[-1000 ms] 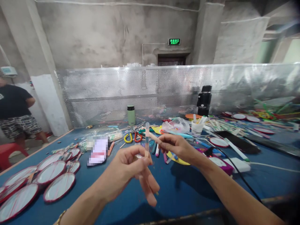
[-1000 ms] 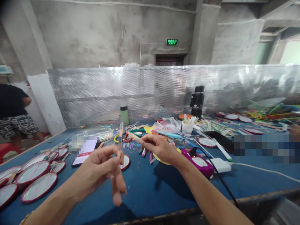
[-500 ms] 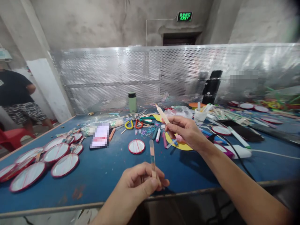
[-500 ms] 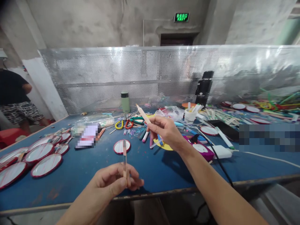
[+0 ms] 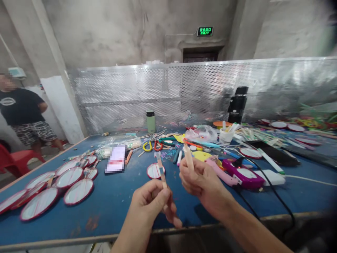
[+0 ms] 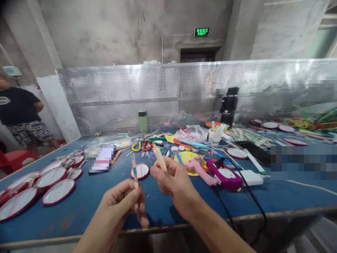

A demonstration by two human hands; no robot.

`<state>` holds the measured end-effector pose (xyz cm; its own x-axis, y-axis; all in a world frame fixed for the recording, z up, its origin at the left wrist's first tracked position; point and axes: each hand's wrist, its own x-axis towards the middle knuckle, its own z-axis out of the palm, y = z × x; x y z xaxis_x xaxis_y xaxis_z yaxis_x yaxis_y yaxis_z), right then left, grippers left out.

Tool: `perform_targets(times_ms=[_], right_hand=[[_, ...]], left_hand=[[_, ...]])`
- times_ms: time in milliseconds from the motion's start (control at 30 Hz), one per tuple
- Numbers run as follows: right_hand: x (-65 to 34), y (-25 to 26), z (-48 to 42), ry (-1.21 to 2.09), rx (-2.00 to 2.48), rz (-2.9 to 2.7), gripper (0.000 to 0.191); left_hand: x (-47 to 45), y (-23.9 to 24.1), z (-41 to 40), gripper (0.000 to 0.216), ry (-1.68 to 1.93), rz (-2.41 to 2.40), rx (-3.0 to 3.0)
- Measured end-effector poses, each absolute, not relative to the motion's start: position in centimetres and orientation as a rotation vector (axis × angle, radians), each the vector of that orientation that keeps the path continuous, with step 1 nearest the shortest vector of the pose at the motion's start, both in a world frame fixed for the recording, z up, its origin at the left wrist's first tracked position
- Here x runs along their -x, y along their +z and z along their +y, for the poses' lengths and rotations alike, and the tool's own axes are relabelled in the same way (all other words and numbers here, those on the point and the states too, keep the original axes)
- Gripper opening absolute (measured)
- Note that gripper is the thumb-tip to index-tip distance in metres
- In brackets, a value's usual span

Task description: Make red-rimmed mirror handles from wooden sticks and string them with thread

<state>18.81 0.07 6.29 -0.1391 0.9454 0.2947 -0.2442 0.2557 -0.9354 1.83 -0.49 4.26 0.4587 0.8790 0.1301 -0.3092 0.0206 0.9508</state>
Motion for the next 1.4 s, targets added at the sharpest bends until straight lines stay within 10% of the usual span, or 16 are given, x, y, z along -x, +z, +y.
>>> perform_targets(times_ms=[667,833,1400], right_hand=[[-16.5,3.9,-1.7,0.729,1.192,-1.321,0.037],[-18.3,4.1,-1.4,0.683,1.206,-1.19,0.031],[-20.2,2.3,-0.8,0.934,0.962,-0.873,0.035]], left_hand=[[-3.9,2.2,1.9,0.008,1.1,0.796,-1.467],[-3.2,2.8,1.0,0.042,1.009,0.472,-1.177],[0.2,0.4,-1.0,0.039,0.853,-0.371,-0.207]])
